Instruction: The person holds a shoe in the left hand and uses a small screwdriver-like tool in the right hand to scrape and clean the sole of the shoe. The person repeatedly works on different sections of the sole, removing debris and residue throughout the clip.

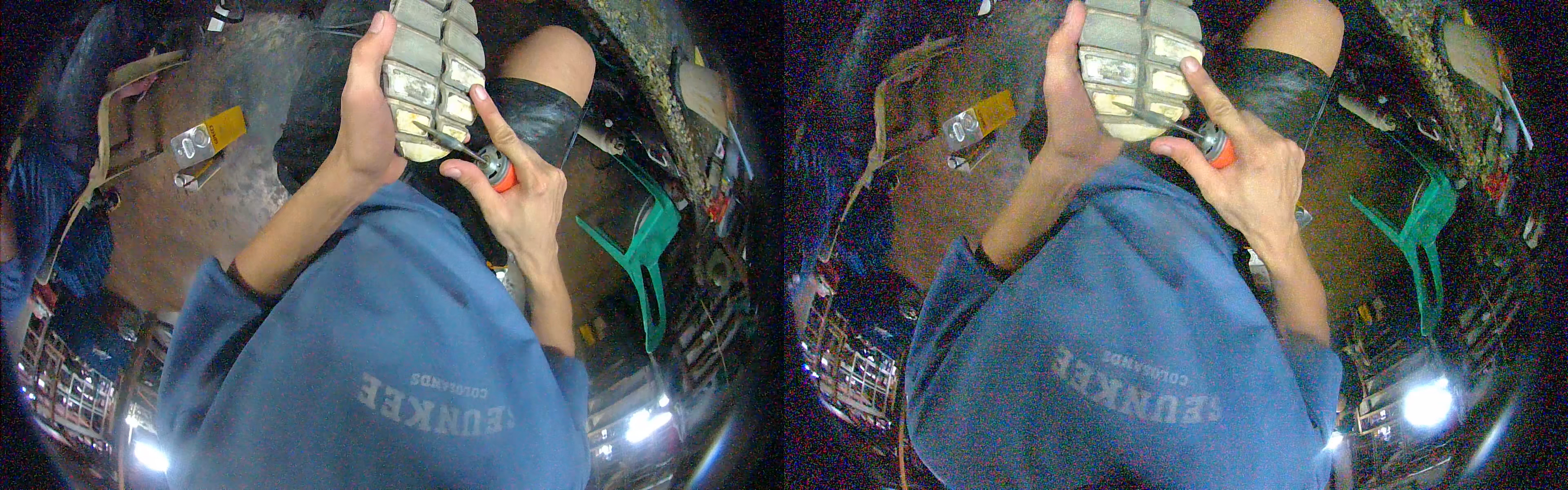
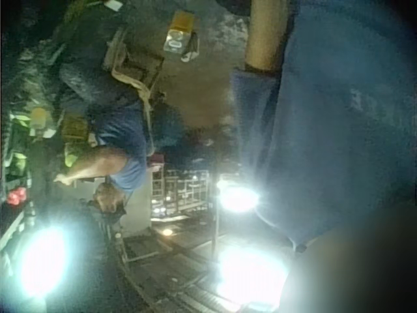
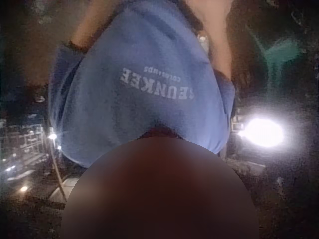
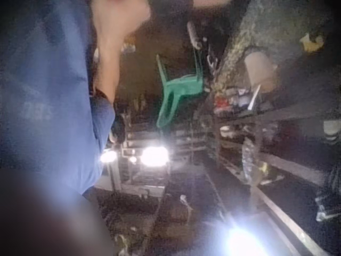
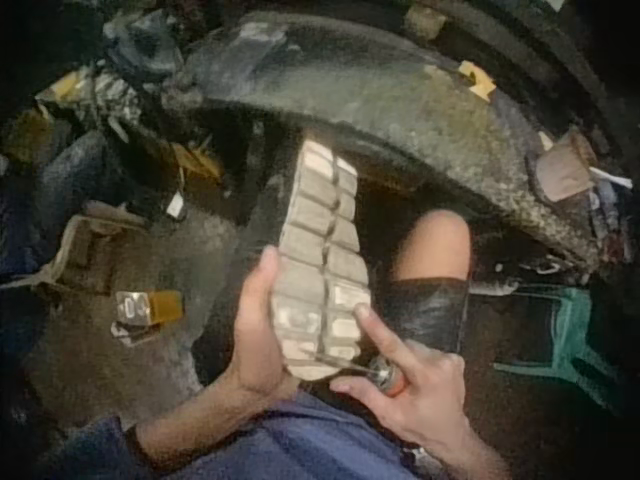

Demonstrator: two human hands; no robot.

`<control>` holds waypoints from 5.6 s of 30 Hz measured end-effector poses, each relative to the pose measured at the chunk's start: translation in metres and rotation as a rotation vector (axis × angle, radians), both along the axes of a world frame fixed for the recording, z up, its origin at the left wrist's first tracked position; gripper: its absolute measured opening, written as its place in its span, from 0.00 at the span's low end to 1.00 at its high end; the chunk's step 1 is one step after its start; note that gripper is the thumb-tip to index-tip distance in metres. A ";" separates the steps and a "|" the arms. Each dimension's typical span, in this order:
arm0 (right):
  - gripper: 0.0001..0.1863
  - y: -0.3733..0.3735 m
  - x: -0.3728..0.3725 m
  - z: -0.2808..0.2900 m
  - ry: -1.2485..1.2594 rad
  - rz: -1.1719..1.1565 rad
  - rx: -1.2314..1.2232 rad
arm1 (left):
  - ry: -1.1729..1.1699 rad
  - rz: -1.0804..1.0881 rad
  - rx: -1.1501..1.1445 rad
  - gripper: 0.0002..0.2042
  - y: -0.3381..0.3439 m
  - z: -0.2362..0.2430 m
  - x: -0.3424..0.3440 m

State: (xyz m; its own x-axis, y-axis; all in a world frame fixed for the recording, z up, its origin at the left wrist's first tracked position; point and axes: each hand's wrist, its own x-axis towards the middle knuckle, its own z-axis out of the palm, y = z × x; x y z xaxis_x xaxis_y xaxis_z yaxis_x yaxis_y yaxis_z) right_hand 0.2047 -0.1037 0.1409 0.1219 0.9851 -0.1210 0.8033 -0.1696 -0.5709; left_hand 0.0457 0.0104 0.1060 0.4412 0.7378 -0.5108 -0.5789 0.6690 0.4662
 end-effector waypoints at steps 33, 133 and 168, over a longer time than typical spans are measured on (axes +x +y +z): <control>0.45 0.005 -0.009 -0.009 -0.022 -0.025 0.030 | -0.059 0.020 -0.046 0.34 0.001 0.006 0.002; 0.26 -0.021 0.129 -0.071 0.312 -0.687 0.143 | -0.116 0.132 0.820 0.45 0.041 0.001 0.024; 0.37 0.047 0.078 0.119 -0.340 0.111 0.242 | 0.085 -0.830 0.757 0.30 0.081 0.083 0.043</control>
State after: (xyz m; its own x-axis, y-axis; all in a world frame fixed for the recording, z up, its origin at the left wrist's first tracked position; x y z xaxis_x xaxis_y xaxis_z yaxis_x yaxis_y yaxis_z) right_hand 0.2828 -0.0565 0.2602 0.0066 0.9896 0.1437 0.9584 0.0348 -0.2833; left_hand 0.0889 0.0915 0.1887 0.9248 0.3647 -0.1082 -0.0331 0.3605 0.9322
